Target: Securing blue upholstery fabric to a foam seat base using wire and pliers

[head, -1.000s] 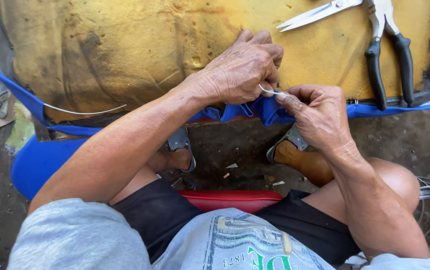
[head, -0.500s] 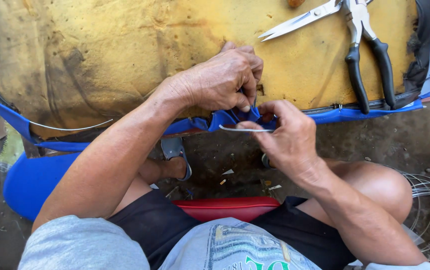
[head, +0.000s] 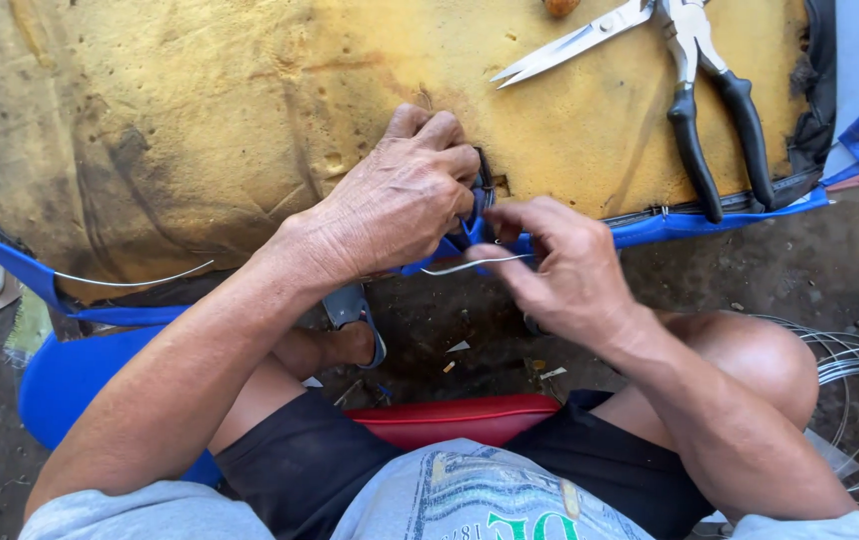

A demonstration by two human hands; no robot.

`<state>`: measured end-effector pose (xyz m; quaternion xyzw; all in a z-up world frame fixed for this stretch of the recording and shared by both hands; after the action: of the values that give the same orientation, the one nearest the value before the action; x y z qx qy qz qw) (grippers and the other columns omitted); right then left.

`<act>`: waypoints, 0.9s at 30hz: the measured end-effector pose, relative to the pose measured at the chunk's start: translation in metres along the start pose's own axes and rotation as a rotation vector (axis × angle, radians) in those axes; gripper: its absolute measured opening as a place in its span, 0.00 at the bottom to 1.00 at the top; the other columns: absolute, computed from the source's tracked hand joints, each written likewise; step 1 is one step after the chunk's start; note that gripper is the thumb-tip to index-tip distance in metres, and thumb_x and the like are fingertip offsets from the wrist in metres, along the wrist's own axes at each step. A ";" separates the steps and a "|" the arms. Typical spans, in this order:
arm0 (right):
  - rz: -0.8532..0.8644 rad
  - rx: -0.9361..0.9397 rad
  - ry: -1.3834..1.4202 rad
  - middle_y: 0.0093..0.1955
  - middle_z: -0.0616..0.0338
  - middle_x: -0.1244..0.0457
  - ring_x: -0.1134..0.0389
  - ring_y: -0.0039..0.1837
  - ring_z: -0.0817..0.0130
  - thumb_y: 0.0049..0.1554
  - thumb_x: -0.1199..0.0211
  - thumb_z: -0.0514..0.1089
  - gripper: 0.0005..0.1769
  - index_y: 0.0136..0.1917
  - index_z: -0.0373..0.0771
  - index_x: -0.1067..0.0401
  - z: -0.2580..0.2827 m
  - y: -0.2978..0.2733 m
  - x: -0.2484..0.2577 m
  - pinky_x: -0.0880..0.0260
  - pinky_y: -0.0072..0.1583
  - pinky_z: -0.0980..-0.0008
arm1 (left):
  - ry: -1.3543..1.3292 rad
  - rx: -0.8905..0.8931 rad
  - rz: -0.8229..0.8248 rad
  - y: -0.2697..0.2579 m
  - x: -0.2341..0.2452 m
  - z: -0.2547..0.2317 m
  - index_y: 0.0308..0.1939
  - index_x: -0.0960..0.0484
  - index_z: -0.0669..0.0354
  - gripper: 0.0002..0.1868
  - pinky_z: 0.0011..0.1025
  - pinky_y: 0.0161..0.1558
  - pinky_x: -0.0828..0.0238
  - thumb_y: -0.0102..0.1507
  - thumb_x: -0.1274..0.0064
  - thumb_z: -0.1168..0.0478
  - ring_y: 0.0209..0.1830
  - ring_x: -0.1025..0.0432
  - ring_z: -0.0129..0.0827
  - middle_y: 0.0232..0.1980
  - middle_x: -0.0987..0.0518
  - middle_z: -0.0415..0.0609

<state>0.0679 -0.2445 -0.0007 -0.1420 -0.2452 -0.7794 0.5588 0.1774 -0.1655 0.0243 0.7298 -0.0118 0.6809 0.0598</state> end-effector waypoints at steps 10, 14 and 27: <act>0.263 -0.008 -0.062 0.38 0.62 0.37 0.34 0.40 0.61 0.60 0.36 0.53 0.14 0.56 0.47 0.25 -0.007 0.014 -0.011 0.36 0.45 0.61 | -0.144 -0.067 -0.190 -0.013 0.026 -0.010 0.21 0.26 0.51 0.16 0.43 0.49 0.41 0.65 0.45 0.61 0.43 0.36 0.42 0.32 0.32 0.40; 0.172 0.092 -0.095 0.41 0.60 0.35 0.32 0.40 0.59 0.57 0.31 0.58 0.20 0.55 0.44 0.24 -0.002 0.012 -0.015 0.34 0.43 0.59 | -0.106 -0.041 -0.148 -0.012 0.020 -0.007 0.22 0.23 0.48 0.13 0.44 0.48 0.40 0.63 0.44 0.57 0.44 0.36 0.43 0.33 0.30 0.40; 0.236 -0.058 0.212 0.33 0.66 0.40 0.45 0.35 0.76 0.59 0.31 0.46 0.07 0.44 0.41 0.22 -0.015 0.022 0.004 0.47 0.39 0.73 | 0.071 0.073 0.132 0.001 -0.016 0.008 0.23 0.15 0.37 0.04 0.45 0.44 0.43 0.52 0.42 0.51 0.47 0.36 0.45 0.34 0.26 0.38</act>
<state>0.0879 -0.2616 -0.0069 -0.1029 -0.1439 -0.7257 0.6648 0.1838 -0.1682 0.0082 0.7047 -0.0329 0.7087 -0.0116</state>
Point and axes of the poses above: each hand's wrist, its own y-axis towards the middle knuckle, its own x-axis out of the back of the hand, z = x × y, the point moved 7 cm from there along y, towards the middle knuckle
